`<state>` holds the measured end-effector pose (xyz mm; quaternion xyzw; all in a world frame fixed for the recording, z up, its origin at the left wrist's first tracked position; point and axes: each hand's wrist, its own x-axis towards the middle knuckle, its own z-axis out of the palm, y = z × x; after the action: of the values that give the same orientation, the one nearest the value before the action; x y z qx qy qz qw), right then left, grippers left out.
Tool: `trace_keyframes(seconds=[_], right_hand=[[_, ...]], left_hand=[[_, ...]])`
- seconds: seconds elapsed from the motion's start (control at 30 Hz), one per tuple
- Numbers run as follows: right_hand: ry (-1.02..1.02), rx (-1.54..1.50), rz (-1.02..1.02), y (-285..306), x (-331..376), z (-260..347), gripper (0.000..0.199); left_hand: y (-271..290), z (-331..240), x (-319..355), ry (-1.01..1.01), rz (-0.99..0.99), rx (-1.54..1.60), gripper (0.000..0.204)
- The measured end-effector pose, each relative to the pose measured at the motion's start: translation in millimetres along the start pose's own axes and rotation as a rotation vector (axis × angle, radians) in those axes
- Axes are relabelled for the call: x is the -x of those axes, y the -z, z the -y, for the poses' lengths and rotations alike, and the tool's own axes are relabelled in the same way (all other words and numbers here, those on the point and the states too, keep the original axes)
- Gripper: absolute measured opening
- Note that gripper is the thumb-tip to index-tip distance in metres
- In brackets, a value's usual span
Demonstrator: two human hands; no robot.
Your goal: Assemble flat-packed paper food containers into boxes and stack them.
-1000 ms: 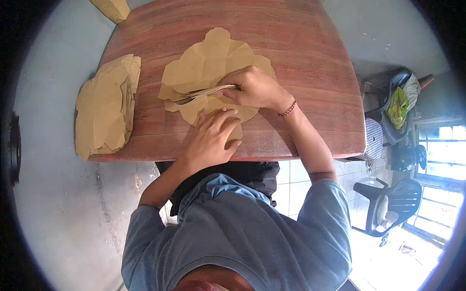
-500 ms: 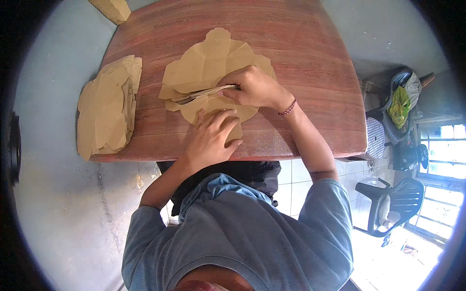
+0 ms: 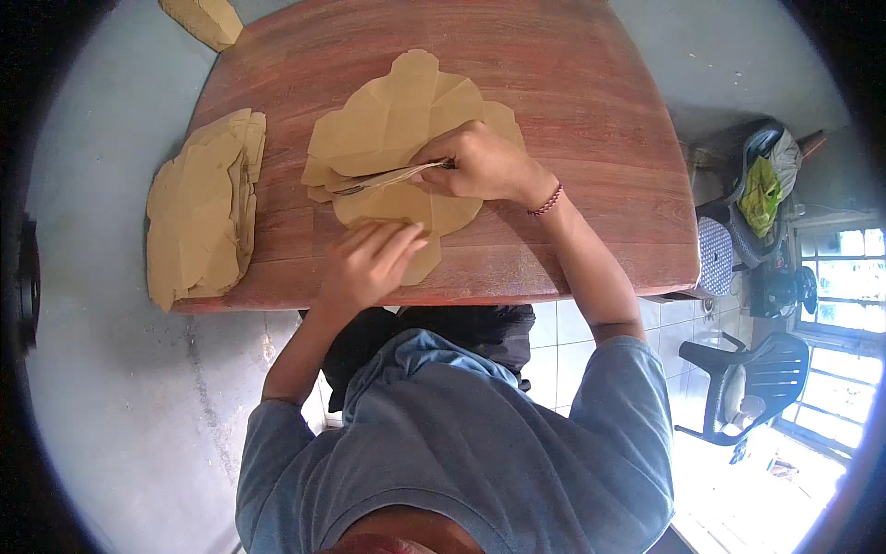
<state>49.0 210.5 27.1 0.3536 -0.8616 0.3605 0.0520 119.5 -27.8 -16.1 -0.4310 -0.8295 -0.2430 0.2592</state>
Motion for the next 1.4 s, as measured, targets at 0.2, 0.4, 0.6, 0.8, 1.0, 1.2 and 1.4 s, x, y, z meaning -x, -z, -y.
trace_keyframes(seconds=[0.2,0.4,0.6,0.8,1.0,1.2,1.4], right_hand=[[-0.112,-0.12,0.117,-11,3,-12,0.038],[-0.088,-0.098,0.176,-8,-2,4,0.039],[-0.021,-0.022,0.052,-14,0,-5,0.035],[0.03,0.002,0.018,-16,0,-11,0.034],[0.013,0.013,0.039,-15,1,-15,0.034],[0.005,-0.026,0.053,-14,2,-13,0.034],[-0.071,-0.033,0.154,-5,-1,-5,0.036]], left_hand=[[2,27,-13,0.093,-0.134,-0.142,0.018],[-3,30,-32,0.1,-0.293,-0.094,0.022],[-12,-17,2,0.007,-0.209,-0.055,0.037],[-9,-30,1,0.217,0.198,0.108,0.05],[-5,-14,2,0.362,0.304,0.286,0.046],[4,1,-9,0.521,0.438,0.352,0.045],[2,4,-12,0.445,0.158,0.404,0.022]])
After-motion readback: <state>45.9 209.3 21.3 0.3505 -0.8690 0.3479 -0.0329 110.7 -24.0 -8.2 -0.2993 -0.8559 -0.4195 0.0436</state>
